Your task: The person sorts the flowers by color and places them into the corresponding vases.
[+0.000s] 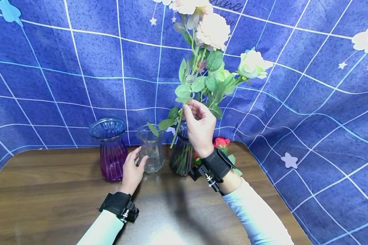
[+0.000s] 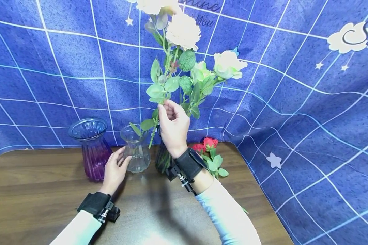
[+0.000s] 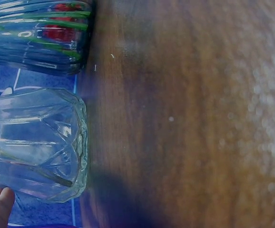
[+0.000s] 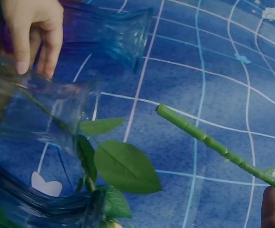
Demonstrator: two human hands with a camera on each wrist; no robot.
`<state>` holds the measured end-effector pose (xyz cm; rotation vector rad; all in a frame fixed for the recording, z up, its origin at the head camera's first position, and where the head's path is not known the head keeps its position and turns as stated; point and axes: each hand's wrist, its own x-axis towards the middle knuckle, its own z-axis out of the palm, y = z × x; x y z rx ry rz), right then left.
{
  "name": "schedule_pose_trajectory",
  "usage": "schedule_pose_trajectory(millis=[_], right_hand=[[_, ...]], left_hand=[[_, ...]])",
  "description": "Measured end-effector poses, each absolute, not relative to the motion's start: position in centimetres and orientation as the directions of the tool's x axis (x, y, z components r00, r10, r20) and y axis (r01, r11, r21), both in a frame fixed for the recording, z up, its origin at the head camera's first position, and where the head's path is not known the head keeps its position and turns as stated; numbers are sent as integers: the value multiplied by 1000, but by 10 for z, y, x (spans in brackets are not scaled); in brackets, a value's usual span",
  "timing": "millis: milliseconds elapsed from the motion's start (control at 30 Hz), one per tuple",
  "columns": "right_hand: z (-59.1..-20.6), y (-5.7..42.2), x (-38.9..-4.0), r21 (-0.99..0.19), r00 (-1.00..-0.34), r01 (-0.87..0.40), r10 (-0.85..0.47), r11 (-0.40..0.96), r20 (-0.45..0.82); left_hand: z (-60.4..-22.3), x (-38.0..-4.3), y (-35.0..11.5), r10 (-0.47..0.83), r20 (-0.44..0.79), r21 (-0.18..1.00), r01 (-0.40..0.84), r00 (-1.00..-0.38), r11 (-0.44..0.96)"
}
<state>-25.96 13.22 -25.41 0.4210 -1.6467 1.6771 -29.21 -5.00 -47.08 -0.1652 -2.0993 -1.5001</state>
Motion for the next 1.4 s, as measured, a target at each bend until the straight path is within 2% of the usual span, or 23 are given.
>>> schedule_pose_trajectory(millis=[633, 900, 1100, 1400], right_hand=[[-275, 105, -295, -725, -671, -656, 278, 211, 688], [-283, 95, -303, -681, -614, -685, 297, 259, 731], [-291, 91, -306, -705, -646, -665, 284, 245, 708], [-298, 89, -310, -701, -636, -662, 297, 264, 712]], left_hand=[[-472, -292, -51, -218, 508, 827, 401, -833, 394], [-474, -293, -51, -220, 508, 828, 401, -833, 393], [-475, -293, -51, -219, 506, 828, 399, -834, 393], [-474, -292, -51, -218, 515, 826, 413, -829, 384]])
